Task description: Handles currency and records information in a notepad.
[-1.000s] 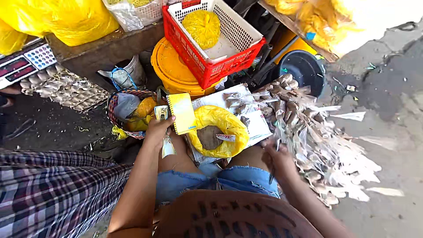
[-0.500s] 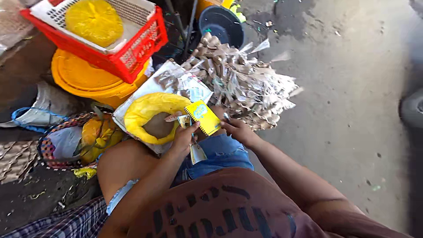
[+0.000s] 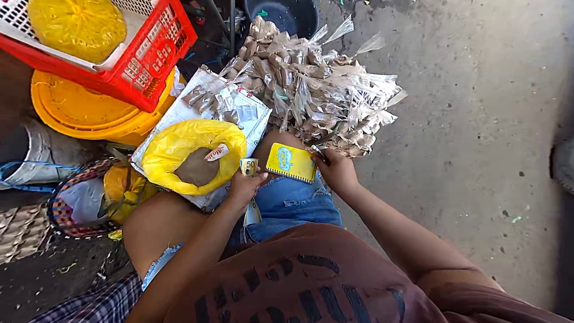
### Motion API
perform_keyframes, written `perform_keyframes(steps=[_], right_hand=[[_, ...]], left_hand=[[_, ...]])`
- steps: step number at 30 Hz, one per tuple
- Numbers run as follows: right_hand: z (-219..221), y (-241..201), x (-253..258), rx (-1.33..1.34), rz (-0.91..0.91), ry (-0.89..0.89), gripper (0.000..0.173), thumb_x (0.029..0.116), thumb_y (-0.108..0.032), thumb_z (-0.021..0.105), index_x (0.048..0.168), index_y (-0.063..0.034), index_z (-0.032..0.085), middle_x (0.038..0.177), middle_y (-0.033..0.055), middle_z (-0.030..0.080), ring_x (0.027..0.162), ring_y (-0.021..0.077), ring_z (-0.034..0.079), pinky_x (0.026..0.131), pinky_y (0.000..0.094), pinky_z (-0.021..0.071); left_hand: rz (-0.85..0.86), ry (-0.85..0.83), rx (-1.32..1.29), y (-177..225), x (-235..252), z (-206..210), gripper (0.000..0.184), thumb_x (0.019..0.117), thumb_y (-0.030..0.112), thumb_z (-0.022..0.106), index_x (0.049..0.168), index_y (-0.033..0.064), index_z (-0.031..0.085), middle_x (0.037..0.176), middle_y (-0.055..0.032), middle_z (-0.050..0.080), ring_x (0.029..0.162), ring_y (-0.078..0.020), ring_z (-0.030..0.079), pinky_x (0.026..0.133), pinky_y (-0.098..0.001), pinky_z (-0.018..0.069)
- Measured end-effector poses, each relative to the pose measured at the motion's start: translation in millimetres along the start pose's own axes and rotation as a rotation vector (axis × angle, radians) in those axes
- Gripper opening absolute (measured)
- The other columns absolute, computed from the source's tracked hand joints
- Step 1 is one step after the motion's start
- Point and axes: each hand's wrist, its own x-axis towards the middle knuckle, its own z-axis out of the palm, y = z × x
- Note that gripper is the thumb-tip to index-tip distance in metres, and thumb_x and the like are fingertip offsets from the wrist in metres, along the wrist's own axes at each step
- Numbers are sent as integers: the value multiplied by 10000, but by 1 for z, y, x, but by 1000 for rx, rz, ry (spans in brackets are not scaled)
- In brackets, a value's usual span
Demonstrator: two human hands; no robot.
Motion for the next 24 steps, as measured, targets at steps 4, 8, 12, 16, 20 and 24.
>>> perform_keyframes(steps=[4, 8, 12, 16, 20, 24], right_hand=[[0, 0, 3, -23, 14, -3, 261, 1045, -196, 559, 1203, -12, 656, 894, 195, 714, 802, 384, 702, 745, 591, 538], [1, -4, -1, -41, -78, 37, 238, 1041, -155, 567, 1152, 44, 633, 876, 226, 693, 805, 420, 697, 721, 607, 537], [14, -7, -14, -69, -378, 285, 133, 966, -44, 621, 1038, 59, 666, 1192, 264, 656, 1041, 419, 690, 807, 535, 595], [27, -25, -44, 74, -625, 81, 141, 984, -55, 580, 1043, 8, 691, 1051, 179, 730, 956, 307, 729, 813, 438, 610], [38, -27, -49, 202, -666, -166, 247, 999, -259, 658, 1058, -26, 711, 1078, 137, 747, 987, 251, 733, 854, 410, 604], [17, -20, -37, -45, -305, -63, 452, 970, -451, 659, 1170, -54, 744, 991, 184, 699, 784, 322, 702, 647, 497, 578]], left_hand=[[-22, -186, 177, 11, -3, 2, 305, 977, 54, 667, 1269, 25, 582, 1096, -56, 725, 702, -42, 651, 539, -179, 469], [2, -187, 253, 17, 6, 3, 359, 1016, 79, 617, 1366, 31, 554, 1199, -71, 718, 732, -24, 636, 569, -191, 442], [24, -173, 199, 20, 9, -2, 391, 1026, 75, 600, 1411, 51, 535, 1228, -69, 719, 750, -35, 665, 543, -181, 446], [61, -74, 39, 14, 0, 2, 250, 1004, 161, 661, 1206, 25, 606, 847, -66, 752, 584, -48, 632, 490, -166, 445], [47, 104, 104, 5, -3, 2, 358, 909, 72, 765, 1203, -17, 580, 835, -59, 670, 582, -61, 570, 534, -207, 481], [-11, 141, 160, 0, 0, -9, 307, 930, 46, 733, 1186, -18, 576, 782, -40, 673, 541, -45, 565, 500, -185, 460]])
